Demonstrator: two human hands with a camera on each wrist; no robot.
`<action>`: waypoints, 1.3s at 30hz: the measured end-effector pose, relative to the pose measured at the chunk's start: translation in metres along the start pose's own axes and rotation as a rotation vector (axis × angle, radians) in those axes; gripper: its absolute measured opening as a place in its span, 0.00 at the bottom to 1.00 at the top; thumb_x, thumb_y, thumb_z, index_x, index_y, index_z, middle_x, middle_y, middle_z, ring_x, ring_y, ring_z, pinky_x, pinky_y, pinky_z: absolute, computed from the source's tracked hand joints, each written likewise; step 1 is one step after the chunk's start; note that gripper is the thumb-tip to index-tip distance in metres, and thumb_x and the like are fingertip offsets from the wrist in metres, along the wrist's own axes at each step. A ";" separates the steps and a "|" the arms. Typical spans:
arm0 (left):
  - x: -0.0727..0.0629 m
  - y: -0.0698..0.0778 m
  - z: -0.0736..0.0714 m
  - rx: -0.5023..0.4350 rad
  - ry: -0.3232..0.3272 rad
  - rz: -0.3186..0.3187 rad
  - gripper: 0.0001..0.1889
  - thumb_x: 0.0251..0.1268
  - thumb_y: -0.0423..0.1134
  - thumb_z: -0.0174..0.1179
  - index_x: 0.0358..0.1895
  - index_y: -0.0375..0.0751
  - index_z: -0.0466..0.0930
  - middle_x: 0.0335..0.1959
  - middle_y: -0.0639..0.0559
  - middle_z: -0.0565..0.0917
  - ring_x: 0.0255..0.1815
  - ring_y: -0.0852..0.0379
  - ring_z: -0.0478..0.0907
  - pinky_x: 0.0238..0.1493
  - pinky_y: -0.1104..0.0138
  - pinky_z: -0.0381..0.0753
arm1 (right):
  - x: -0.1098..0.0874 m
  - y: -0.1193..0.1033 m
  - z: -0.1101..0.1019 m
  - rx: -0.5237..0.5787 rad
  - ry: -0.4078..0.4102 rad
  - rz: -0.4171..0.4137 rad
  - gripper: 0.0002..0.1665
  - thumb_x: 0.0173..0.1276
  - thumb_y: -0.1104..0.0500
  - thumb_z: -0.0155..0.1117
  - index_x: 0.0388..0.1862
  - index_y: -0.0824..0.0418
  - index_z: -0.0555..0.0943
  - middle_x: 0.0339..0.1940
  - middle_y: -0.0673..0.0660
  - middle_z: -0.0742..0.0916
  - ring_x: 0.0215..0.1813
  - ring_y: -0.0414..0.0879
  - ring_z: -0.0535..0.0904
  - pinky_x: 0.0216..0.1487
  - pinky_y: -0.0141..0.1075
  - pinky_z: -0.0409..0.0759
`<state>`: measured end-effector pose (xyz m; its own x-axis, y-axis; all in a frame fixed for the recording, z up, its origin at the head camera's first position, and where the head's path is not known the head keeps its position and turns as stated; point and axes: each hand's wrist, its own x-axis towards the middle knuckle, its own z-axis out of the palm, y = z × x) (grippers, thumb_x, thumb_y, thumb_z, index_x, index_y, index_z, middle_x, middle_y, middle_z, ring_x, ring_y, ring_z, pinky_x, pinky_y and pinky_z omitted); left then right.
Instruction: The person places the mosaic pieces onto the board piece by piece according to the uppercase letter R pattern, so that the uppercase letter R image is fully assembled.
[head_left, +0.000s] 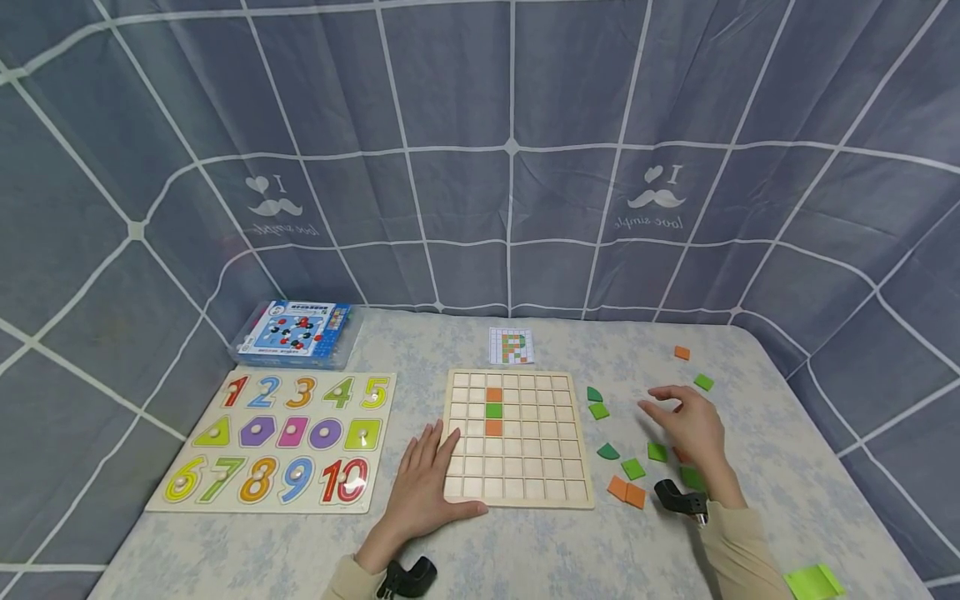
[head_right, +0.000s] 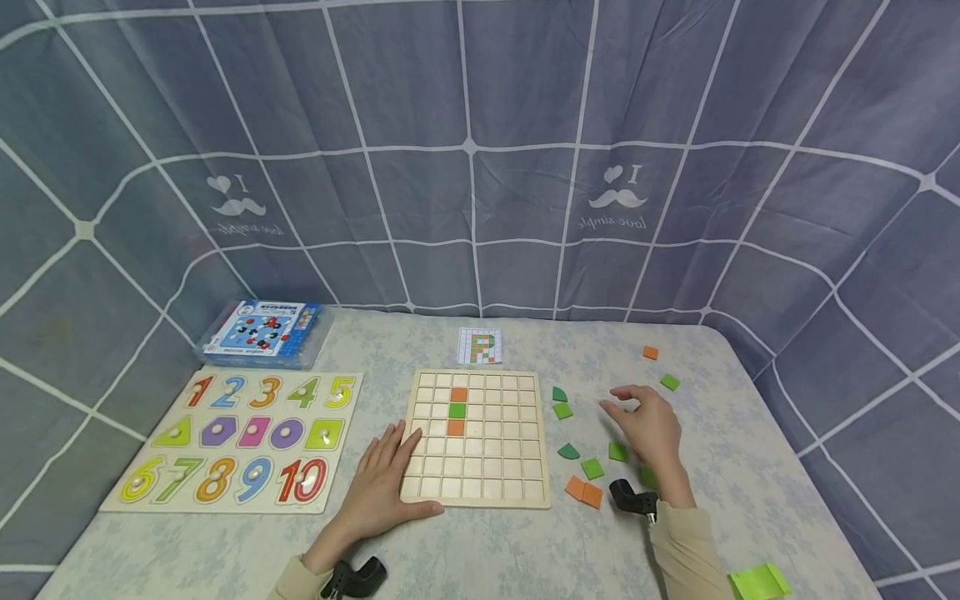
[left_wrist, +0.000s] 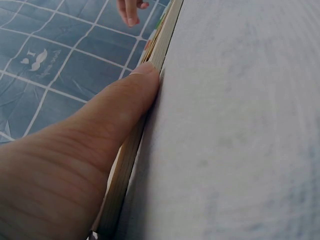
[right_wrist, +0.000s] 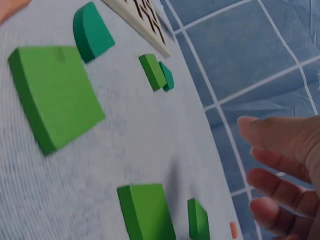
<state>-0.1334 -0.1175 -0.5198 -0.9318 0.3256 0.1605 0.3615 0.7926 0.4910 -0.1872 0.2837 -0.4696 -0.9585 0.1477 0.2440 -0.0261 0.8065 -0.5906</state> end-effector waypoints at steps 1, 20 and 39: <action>0.000 0.000 0.000 -0.001 0.001 0.000 0.59 0.39 0.73 0.64 0.73 0.38 0.58 0.73 0.35 0.53 0.74 0.40 0.43 0.70 0.48 0.41 | -0.001 0.001 -0.001 -0.006 -0.009 0.014 0.23 0.61 0.48 0.70 0.47 0.64 0.84 0.47 0.63 0.83 0.30 0.49 0.77 0.21 0.36 0.70; 0.000 0.001 -0.002 -0.010 0.004 0.007 0.59 0.39 0.72 0.65 0.73 0.38 0.58 0.73 0.34 0.53 0.74 0.39 0.43 0.69 0.47 0.41 | -0.002 0.014 -0.007 -0.133 -0.199 0.212 0.28 0.58 0.47 0.70 0.49 0.67 0.82 0.53 0.71 0.79 0.42 0.61 0.78 0.29 0.42 0.72; -0.001 0.001 -0.001 0.003 0.028 0.033 0.59 0.40 0.73 0.64 0.72 0.37 0.58 0.72 0.33 0.54 0.73 0.38 0.44 0.69 0.47 0.42 | -0.001 0.019 -0.009 -0.159 -0.244 0.256 0.26 0.58 0.49 0.71 0.48 0.67 0.82 0.42 0.66 0.85 0.35 0.55 0.80 0.25 0.42 0.72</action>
<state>-0.1326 -0.1173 -0.5190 -0.9199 0.3373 0.2001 0.3921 0.7835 0.4821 -0.1842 0.3046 -0.4742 -0.9682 0.2302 -0.0976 0.2485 0.8429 -0.4772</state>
